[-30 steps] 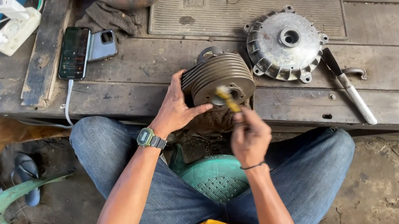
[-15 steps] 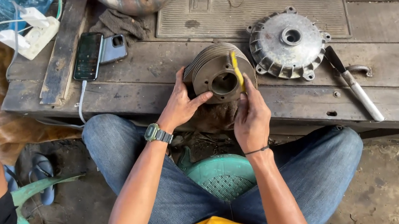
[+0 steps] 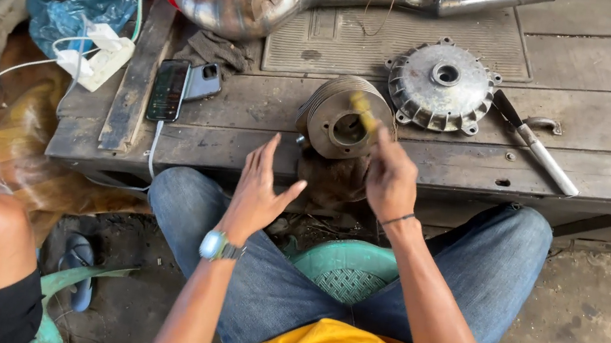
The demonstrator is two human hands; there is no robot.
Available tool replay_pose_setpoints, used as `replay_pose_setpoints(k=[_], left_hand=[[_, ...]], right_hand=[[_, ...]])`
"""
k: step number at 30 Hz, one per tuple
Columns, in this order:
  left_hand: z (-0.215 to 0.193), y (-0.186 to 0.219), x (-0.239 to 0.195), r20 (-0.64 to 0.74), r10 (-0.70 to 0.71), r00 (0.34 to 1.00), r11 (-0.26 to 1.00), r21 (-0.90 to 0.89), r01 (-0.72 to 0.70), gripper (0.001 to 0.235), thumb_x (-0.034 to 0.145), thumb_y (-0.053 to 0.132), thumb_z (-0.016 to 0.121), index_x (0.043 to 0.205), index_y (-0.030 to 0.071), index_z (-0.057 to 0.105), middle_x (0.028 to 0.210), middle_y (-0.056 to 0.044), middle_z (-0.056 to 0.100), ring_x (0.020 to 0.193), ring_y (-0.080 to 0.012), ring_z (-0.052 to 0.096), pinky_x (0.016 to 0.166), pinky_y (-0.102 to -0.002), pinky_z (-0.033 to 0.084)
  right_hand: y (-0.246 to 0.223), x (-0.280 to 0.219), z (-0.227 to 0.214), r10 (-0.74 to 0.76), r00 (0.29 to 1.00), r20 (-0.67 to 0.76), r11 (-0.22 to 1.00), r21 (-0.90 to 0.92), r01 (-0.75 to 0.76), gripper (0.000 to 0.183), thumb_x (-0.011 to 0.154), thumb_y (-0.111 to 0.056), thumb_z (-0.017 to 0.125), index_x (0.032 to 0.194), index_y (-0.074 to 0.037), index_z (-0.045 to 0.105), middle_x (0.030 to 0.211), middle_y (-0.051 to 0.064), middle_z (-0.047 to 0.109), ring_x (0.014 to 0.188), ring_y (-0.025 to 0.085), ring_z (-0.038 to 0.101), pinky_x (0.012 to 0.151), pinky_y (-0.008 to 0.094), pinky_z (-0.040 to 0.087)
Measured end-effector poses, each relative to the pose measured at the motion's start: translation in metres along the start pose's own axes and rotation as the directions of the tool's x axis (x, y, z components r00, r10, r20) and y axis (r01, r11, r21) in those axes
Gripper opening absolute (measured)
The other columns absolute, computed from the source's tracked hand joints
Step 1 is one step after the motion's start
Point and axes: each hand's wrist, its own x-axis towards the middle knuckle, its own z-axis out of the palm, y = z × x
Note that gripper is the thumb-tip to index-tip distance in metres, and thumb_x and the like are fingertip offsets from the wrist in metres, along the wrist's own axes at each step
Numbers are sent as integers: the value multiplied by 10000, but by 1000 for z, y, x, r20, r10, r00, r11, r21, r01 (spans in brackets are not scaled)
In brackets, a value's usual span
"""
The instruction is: Cleaning the cooling fins of a motorcycle engine cylinder using a small brush
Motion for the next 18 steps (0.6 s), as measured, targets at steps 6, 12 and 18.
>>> replay_pose_setpoints(k=[6, 12, 18], left_hand=[[-31, -19, -90, -1, 237, 971, 922, 314, -225, 580, 957, 376, 715, 1469, 143, 573, 1266, -56, 672, 1202, -263, 623, 990, -471, 508], [3, -58, -137, -353, 194, 915, 974, 179, -137, 179, 926, 299, 753, 1077, 205, 744, 805, 51, 705, 735, -199, 664, 718, -374, 552], [10, -42, -133, -429, 202, 881, 964, 246, -101, 103, 934, 301, 748, 926, 199, 740, 644, 44, 654, 595, -186, 628, 673, -330, 511]], right_hand=[[-8, -10, 11, -12, 1000, -1, 996, -88, 12, 397, 987, -148, 596, 1376, -219, 626, 894, 92, 686, 803, 349, 704, 697, 486, 591], [-6, -24, 26, 25, 997, -77, 987, 161, -12, 572, 908, 56, 626, 1429, -174, 574, 931, 165, 709, 857, 367, 716, 744, 468, 601], [3, -27, 21, 132, 983, -125, 991, 9, -132, 457, 1020, -60, 538, 1467, -153, 535, 939, 203, 654, 850, 427, 682, 651, 505, 591]])
